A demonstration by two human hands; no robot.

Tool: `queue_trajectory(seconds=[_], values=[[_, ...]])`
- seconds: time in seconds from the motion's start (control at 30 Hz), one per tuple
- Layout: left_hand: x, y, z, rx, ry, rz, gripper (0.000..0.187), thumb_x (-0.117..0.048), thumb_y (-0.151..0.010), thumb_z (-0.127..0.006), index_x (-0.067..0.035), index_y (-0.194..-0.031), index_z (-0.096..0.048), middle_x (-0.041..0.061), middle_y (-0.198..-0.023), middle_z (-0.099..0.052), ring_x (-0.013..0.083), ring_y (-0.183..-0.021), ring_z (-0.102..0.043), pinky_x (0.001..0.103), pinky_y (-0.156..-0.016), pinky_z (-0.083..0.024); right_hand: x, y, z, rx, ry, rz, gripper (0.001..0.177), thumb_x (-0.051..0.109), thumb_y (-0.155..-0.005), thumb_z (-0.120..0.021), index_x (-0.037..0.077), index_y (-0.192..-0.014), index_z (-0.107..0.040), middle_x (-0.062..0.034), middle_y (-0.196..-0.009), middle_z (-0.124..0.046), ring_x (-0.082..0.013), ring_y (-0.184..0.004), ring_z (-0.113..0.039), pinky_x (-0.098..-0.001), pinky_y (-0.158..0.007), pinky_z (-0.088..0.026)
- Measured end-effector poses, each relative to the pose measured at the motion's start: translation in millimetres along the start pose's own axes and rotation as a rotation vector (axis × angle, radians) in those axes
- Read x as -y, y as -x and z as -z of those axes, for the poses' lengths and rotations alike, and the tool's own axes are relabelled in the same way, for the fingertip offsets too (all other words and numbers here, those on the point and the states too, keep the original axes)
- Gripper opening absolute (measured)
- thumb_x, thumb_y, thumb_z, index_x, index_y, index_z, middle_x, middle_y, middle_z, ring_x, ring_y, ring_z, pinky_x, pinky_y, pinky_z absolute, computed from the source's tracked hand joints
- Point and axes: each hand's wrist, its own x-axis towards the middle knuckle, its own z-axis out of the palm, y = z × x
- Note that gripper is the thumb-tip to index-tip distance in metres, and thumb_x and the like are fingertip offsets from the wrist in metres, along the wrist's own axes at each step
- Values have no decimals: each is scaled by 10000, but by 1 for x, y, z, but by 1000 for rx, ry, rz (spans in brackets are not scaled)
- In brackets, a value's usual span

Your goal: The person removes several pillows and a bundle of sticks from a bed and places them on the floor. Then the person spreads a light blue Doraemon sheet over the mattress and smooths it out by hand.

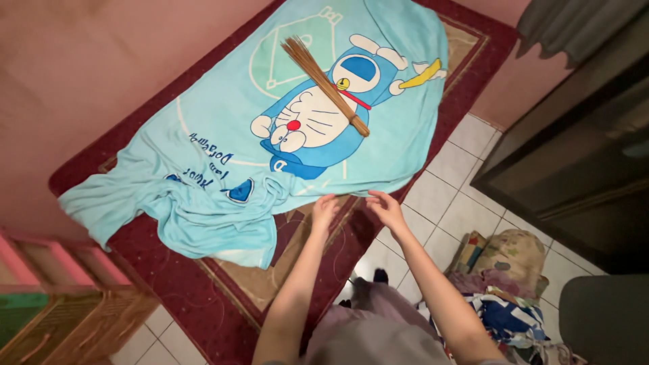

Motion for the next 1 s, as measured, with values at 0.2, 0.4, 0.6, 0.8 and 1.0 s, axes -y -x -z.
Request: queue_trajectory(seconds=[0.2, 0.4, 0.6, 0.8, 1.0], values=[[-5, -23, 15, -17, -2, 67, 484, -253, -894, -723, -139, -1356, -635, 115, -1175, -728, 243, -1007, -746, 363, -877, -583, -50, -76, 4, 48, 52, 3, 453, 79, -863, -664, 106, -1313, -701, -182, -1091, -758, -238, -965, -727, -377, -874, -591], [-23, -62, -17, -134, 107, 129, 451, -196, -929, -673, -77, -1361, -618, 170, -1217, -659, 262, -991, -692, 379, -932, -557, -76, -165, 26, 96, 32, -12, 443, 109, -883, -669, 81, -1324, -692, -174, -1072, -760, -235, -963, -708, -402, -900, -582], [-55, -126, -88, -105, -89, 125, 442, -269, -881, -709, -83, -1282, -691, 186, -1130, -756, 307, -925, -774, 369, -764, -603, -56, -254, 61, 48, -42, -127, 367, 64, -947, -572, 50, -1289, -706, -191, -1106, -754, -234, -952, -733, -343, -899, -597], [-16, -248, -155, -157, -286, 92, 421, -360, -851, -748, -160, -1221, -761, 131, -1140, -752, 316, -1077, -722, 418, -928, -568, -44, -328, 98, 32, -115, -148, 396, 38, -937, -593, 19, -1325, -671, -222, -1128, -741, -259, -974, -734, -368, -921, -591], [-37, -270, -213, -161, -427, 89, 529, -429, -779, -741, -46, -1143, -774, 210, -1150, -745, 401, -1155, -670, 476, -1029, -513, -43, -364, 123, 1, -228, -180, 402, 20, -932, -634, -25, -1331, -649, -259, -1142, -726, -297, -954, -727, -403, -913, -590]])
